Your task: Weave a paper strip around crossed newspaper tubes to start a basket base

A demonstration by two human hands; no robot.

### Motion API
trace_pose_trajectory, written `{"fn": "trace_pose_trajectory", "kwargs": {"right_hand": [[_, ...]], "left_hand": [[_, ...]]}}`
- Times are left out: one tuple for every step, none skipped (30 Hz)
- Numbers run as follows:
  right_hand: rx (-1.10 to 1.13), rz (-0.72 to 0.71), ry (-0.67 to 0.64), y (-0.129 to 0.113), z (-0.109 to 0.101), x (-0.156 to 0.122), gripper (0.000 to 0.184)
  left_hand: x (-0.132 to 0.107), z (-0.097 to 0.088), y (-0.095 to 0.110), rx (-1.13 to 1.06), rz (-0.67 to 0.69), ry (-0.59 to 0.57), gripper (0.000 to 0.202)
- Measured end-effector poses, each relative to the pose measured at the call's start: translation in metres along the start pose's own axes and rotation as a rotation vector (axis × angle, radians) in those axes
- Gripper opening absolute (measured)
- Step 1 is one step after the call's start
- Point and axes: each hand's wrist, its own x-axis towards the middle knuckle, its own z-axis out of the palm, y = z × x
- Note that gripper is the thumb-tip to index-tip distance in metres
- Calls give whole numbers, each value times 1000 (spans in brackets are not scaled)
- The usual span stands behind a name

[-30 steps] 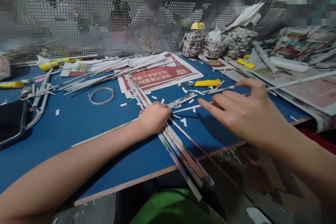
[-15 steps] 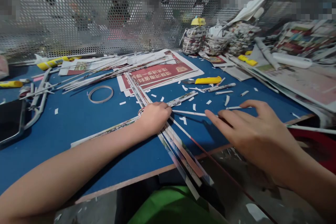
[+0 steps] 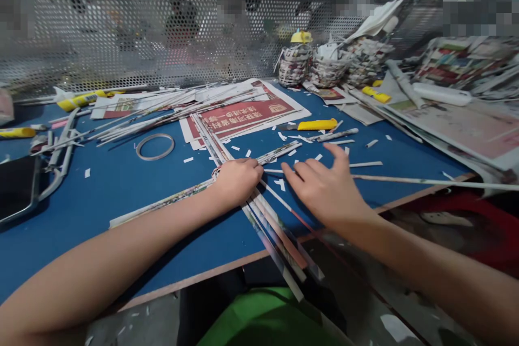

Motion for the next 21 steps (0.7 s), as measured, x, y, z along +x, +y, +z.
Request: {"fn": "trace_pose_trajectory", "kwargs": {"right_hand": [[9, -17, 21, -4, 5, 5, 31], [13, -32, 41, -7, 9, 8, 30], [12, -45, 63, -11, 14, 12, 30], [7, -55, 89, -13, 18, 14, 30], [0, -62, 118, -16, 22, 16, 29], [-7, -69, 146, -17, 25, 17, 29], [-14, -78, 168, -18, 28, 18, 29], [-19, -88, 185, -19, 30, 19, 28], [-23, -100, 196, -20, 31, 19, 28], [-26, -111, 201, -20, 32, 20, 28], [-28, -120, 203, -20, 32, 21, 29], [-26, -128, 203, -20, 32, 21, 30], [-22, -133, 201, -19, 33, 22, 31], [-16, -136, 200, -19, 33, 24, 32], [-8, -138, 196, -18, 33, 25, 33], [3, -138, 194, -17, 33, 26, 33], [13, -140, 190, -17, 34, 27, 34], [19, -140, 185, -16, 34, 28, 34], [22, -140, 173, -16, 34, 28, 34], [22, -141, 154, -16, 33, 29, 34], [22, -143, 127, -16, 32, 29, 34]], "left_hand": [[0, 0, 0, -1, -3, 12, 20], [0, 0, 0, -3, -5, 20, 21], [0, 0, 0, -5, -4, 25, 22], [0, 0, 0, -8, -2, 25, 22], [1, 0, 0, -11, 2, 21, 21], [1, 0, 0, -13, 5, 14, 20], [1, -1, 0, -16, 7, 7, 20], [1, -2, 0, -18, 9, 1, 19], [2, -2, 0, -21, 9, -2, 19], [2, -3, 0, -26, 9, -5, 20], [2, -3, 1, -30, 10, -7, 20], [2, -3, 1, -35, 10, -8, 20], [2, -3, 1, -39, 11, -7, 20], [2, -3, 1, -40, 14, -4, 21], [2, -3, 2, -39, 16, 0, 21], [2, -3, 2, -37, 15, 7, 21], [2, -2, 1, -35, 10, 12, 21], [2, -2, 1, -35, 3, 13, 20], [2, -3, 1, -37, -5, 7, 19], [2, -3, 1, -40, -13, -4, 18], [2, -4, 1, -43, -17, -20, 17]]}}
